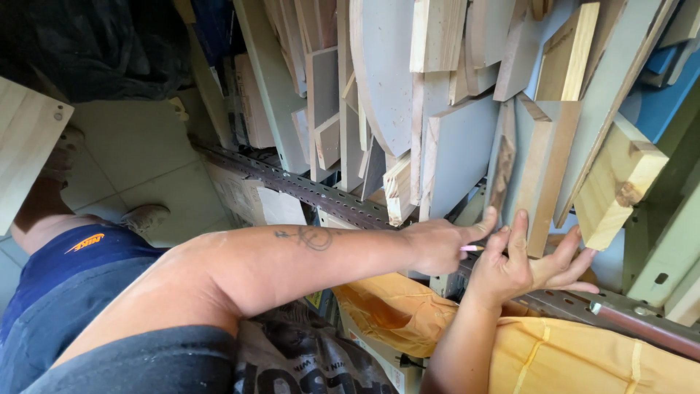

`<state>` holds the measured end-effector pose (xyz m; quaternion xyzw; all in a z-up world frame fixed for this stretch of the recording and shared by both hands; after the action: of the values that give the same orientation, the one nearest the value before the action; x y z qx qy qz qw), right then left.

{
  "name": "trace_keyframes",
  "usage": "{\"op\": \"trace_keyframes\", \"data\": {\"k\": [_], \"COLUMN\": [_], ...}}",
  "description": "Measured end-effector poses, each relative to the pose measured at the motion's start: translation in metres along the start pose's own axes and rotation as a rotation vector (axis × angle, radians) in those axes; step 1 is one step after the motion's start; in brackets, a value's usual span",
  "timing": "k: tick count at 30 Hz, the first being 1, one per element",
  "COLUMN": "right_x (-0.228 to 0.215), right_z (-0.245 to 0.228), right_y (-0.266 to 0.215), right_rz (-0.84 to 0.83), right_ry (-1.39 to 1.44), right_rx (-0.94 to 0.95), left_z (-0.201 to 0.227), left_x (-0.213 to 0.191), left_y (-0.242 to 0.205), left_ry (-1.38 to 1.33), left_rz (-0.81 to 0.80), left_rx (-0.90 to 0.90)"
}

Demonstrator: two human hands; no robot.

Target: Measuring and marking small wooden boards using a tape measure and pencil in a workshop.

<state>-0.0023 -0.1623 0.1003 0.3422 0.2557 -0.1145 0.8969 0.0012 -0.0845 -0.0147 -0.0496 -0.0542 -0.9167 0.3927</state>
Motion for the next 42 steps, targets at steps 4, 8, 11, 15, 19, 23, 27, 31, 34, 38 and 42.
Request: {"op": "trace_keyframes", "data": {"k": [4, 8, 11, 15, 19, 23, 27, 31, 34, 38, 42], "right_x": [-0.002, -0.004, -0.005, -0.005, -0.003, -0.001, 0.003, 0.005, 0.005, 0.004, 0.005], "right_z": [-0.005, -0.004, -0.005, -0.008, -0.006, -0.005, 0.008, 0.010, 0.012, 0.012, 0.015], "right_y": [0.008, 0.008, 0.009, 0.011, 0.011, 0.008, -0.002, -0.003, -0.003, -0.003, -0.005], "right_rz": [0.010, 0.015, 0.004, -0.047, -0.152, -0.086, -0.081, -0.091, -0.074, -0.077, -0.084], "right_ry": [0.000, 0.002, 0.003, 0.021, 0.021, 0.008, 0.020, 0.032, 0.042, 0.040, 0.041], "right_rx": [0.001, -0.009, -0.015, -0.014, 0.021, -0.004, 0.006, 0.023, 0.050, 0.060, 0.070], "left_z": [0.015, 0.013, 0.012, 0.012, 0.012, 0.014, 0.019, -0.015, -0.024, -0.033, -0.050], "left_x": [0.004, 0.007, 0.007, 0.009, 0.006, 0.000, -0.017, -0.015, -0.020, -0.028, -0.021], "left_y": [0.006, 0.008, 0.012, 0.019, 0.013, 0.002, -0.038, -0.048, -0.054, -0.045, -0.027], "left_ry": [0.085, 0.099, 0.093, 0.092, 0.080, 0.082, 0.088, 0.102, 0.059, 0.022, -0.044], "left_rz": [-0.020, -0.034, -0.020, -0.008, -0.010, -0.007, 0.066, 0.128, 0.124, 0.147, 0.169], "left_rx": [-0.002, -0.018, -0.029, -0.028, -0.010, -0.028, -0.009, -0.163, -0.202, -0.237, -0.240]}}
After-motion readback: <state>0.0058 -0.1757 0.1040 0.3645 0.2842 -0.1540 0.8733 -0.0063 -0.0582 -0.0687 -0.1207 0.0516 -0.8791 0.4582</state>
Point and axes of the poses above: each hand's wrist, its own y-axis towards the middle knuckle, its own x-axis out of the palm, z = x × y, the point moved 9 cm from there along y, towards the middle knuckle, and after that the axes turned 3 degrees about y, right-handed, at the moved point
